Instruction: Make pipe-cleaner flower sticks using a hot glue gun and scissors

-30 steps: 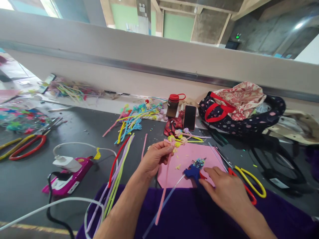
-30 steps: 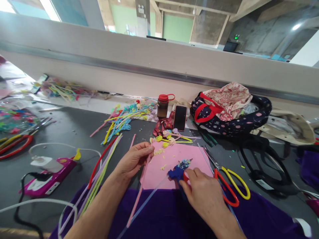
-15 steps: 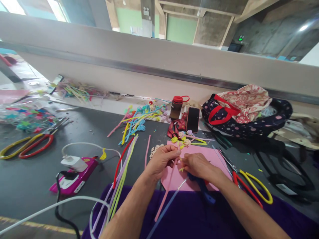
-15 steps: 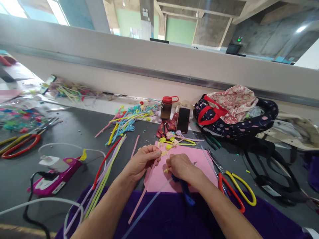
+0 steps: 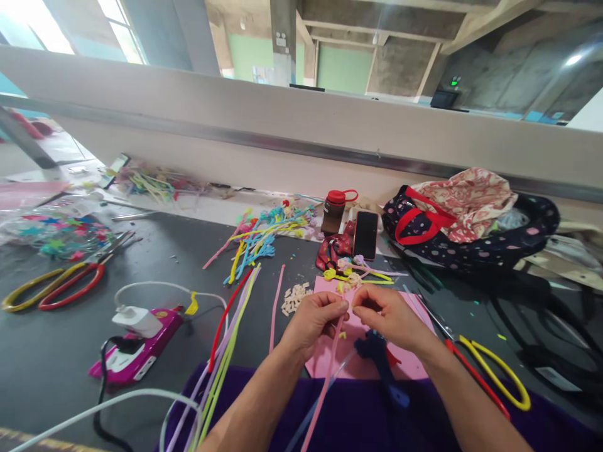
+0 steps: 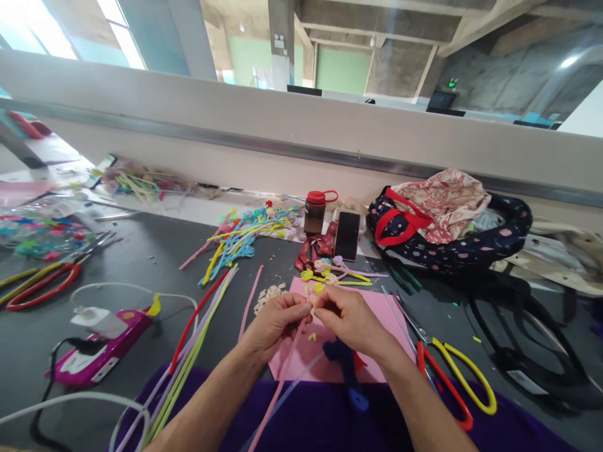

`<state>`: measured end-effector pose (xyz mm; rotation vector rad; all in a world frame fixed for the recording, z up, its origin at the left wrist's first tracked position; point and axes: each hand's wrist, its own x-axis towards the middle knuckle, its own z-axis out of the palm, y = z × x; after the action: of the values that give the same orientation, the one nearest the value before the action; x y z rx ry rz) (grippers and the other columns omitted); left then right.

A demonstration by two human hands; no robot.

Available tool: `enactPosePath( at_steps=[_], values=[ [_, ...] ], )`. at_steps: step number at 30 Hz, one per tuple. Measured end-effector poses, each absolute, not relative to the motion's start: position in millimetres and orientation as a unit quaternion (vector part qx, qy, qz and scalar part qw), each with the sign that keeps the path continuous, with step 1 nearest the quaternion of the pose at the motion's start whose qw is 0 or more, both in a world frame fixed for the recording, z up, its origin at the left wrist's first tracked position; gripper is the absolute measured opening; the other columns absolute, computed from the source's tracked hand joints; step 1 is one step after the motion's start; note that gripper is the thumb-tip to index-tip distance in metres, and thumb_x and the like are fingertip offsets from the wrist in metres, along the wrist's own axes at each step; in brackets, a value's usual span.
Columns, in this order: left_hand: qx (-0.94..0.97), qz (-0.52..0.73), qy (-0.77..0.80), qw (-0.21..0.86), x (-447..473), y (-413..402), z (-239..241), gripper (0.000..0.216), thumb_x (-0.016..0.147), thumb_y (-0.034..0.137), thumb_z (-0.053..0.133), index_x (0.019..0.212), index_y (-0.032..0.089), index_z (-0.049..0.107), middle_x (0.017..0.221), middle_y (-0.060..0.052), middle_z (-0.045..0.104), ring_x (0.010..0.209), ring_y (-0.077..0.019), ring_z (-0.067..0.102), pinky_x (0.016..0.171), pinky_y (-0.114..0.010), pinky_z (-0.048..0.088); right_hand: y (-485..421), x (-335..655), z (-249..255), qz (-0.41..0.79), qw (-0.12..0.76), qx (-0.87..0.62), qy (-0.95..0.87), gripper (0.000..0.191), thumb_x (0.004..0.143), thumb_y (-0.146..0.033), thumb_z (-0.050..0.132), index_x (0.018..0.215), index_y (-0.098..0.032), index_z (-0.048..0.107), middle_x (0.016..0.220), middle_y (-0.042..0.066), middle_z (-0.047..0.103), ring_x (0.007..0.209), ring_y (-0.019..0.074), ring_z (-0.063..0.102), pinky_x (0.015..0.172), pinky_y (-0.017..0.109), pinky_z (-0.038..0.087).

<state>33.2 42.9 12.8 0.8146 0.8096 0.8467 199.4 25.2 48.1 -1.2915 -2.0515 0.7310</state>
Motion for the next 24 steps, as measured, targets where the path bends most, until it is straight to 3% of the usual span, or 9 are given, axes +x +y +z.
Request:
enactPosePath(
  at_steps=[7,15,20,24],
  values=[
    [0.312,0.395,0.337,0.795,37.0,39.4,13.0,0.023,0.064,0.03,0.074,0.07,0.011,0.061,0.061,-0.001,0.062,0.045,-0.0068,0.054,0.048,-0.019,0.047,25.0,198.3,41.6,0.169,0.358,-0.412,-0.821,0.011,0.084,-0.014,0.048,0.08,-0.019,0.056,0.078,0.003,0.059,0.073,0.0142,0.055,0.068,0.025,0.045],
    [0.305,0.393,0.337,0.799,36.7,39.4,14.7,0.024,0.061,0.029,0.075,0.067,0.011,0.06,0.061,-0.002,0.062,0.044,-0.0066,0.053,0.045,-0.018,0.044,27.8,200.4,26.6,0.053,0.372,-0.372,-0.849,0.014,0.087,-0.014,0.045,0.09,-0.02,0.058,0.087,0.006,0.061,0.083,0.0169,0.058,0.073,0.031,0.049],
    [0.318,0.406,0.329,0.791,39.0,38.0,14.5,0.024,0.064,0.031,0.073,0.064,0.013,0.056,0.054,0.002,0.057,0.04,-0.006,0.048,0.038,-0.017,0.037,26.1,197.5,32.3,0.139,0.405,-0.38,-0.82,0.012,0.085,-0.015,0.05,0.084,-0.019,0.061,0.082,0.005,0.063,0.079,0.0158,0.059,0.073,0.029,0.049],
    [0.338,0.41,0.331,0.78,40.6,36.3,15.5,0.024,0.067,0.032,0.07,0.066,0.014,0.055,0.055,0.002,0.056,0.041,-0.0058,0.047,0.04,-0.018,0.037,25.7,194.6,37.6,0.315,0.412,-0.471,-0.714,0.007,0.081,-0.021,0.056,0.077,-0.018,0.061,0.071,0.001,0.061,0.064,0.0131,0.058,0.058,0.023,0.047]
  ],
)
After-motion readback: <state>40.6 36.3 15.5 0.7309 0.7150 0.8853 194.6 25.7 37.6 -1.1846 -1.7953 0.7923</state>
